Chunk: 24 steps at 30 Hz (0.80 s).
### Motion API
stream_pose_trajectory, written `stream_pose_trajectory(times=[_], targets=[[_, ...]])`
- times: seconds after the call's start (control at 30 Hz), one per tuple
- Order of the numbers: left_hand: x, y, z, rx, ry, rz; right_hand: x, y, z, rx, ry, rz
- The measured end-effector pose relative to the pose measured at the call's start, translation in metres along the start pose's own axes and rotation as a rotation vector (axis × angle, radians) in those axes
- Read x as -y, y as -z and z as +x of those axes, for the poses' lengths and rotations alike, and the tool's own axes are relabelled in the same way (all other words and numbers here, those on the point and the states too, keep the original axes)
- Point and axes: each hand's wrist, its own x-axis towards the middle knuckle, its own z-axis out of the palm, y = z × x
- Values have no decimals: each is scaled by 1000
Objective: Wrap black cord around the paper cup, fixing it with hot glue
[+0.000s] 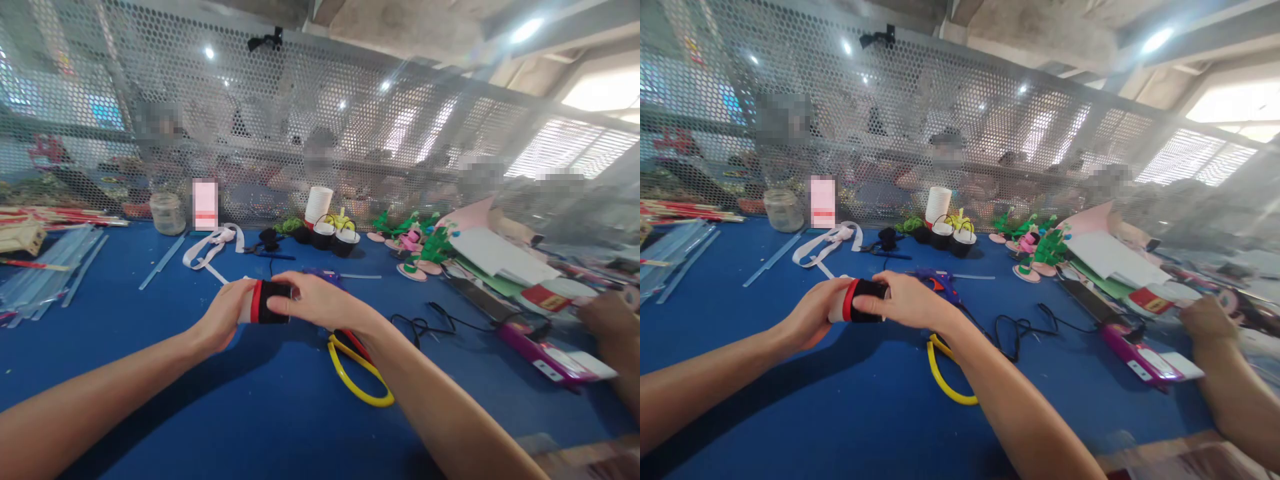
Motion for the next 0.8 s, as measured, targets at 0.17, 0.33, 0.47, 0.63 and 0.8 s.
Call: stream_pose_trajectory(times=[0.17,0.33,0.47,0.63,0.8], targets=[[1,4,0,167,-41,119,-8,-14,-15,-46,64,62],[1,3,6,174,184,-60,-18,-34,-29,-262,215,-177],[3,-1,5,179,373,-130,-19,-48,-37,-312,259,-265],[5,-2,-3,201,158,51,-19,-48,-40,-333,211,-93],[6,-2,-5,257,66,294,-18,-44,-41,-302,140,-53]])
